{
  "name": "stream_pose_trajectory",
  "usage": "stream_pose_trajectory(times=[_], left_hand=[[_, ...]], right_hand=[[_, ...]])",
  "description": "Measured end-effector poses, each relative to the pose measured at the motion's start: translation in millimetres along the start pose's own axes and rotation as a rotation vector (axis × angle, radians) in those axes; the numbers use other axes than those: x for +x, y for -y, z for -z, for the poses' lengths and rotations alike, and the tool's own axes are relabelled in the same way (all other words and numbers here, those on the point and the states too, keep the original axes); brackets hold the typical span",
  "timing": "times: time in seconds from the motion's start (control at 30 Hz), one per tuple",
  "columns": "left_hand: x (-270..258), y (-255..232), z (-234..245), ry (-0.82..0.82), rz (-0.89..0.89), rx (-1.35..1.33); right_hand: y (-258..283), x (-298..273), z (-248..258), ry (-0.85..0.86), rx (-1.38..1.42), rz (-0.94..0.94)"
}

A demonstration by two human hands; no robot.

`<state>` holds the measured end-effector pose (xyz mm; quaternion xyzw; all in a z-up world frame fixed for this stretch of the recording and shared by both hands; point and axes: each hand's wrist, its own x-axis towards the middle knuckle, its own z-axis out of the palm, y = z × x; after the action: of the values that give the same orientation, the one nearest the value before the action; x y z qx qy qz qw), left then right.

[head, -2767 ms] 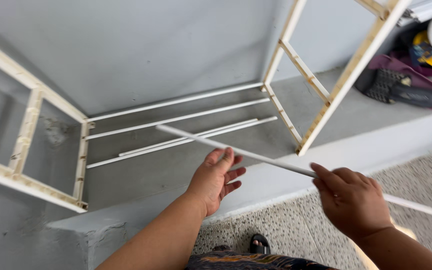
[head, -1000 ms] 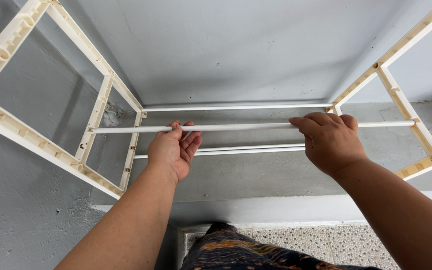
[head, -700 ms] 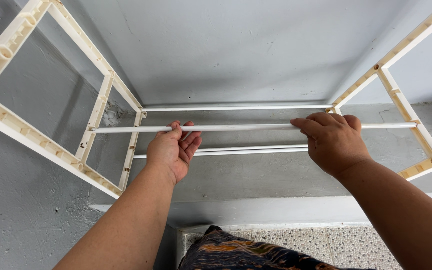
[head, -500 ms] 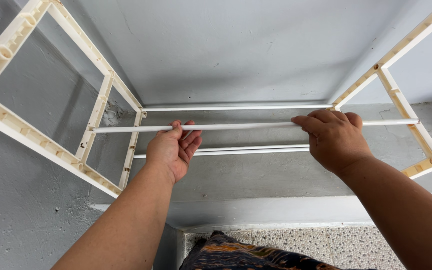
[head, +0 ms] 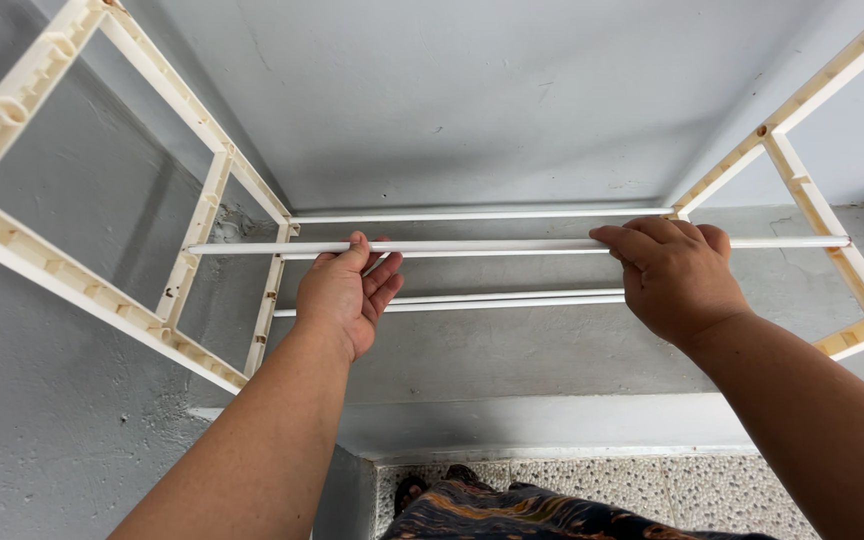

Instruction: The person inserts white plastic rods into the slots of a beige plastic shelving frame. They repeatedly place rods into the frame, adjust their positions, and remove some rods to reinsert them elsewhere. The task continues until the frame is filled with rods.

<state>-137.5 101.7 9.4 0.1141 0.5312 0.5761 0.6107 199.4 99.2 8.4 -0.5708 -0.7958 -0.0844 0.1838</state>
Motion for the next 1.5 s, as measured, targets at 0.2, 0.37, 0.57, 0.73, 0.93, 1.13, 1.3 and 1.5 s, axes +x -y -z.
stream_pose_trajectory(times=[0.2, 0.37, 0.57, 0.73, 0.93, 1.13, 1.3, 1.5], left_hand=[[-6.6, -10.3, 13.4, -0.006, -0.034, 0.291], [1.2, -25.8, 75.6, -0.06, 0.215, 0.816], [-0.4, -49.4, 181.7, -0.338, 0.414, 1.491], [-11.1, -58.8, 186.2, -0.47, -0.107, 1.076], [-8.2, -50.9, 170.6, -0.471, -0.235, 0.904], [-9.0, -51.7, 165.2, -0.457, -0.183, 0.836], [-14.1, -55.5, 157.3, -0.469, -0.135, 0.831], [-19.9, -56.5, 147.5, -0.463, -0.124, 0.872]], right_hand=[[-8.8, 0.1, -3.9, -0.017, 0.071, 0.009], [-11.1, -0.3, -10.2, -0.061, 0.092, 0.038], [-12.9, -3.2, -14.4, -0.047, 0.087, 0.032], [-12.7, -3.6, -15.7, -0.081, 0.099, 0.048], [-18.4, -3.9, -11.1, -0.051, 0.108, 0.019], [-24.0, -4.5, -12.3, -0.046, 0.126, 0.021], [-26.8, -4.9, -13.1, -0.066, 0.145, 0.039], [-26.9, -4.0, -12.2, -0.062, 0.15, 0.044]])
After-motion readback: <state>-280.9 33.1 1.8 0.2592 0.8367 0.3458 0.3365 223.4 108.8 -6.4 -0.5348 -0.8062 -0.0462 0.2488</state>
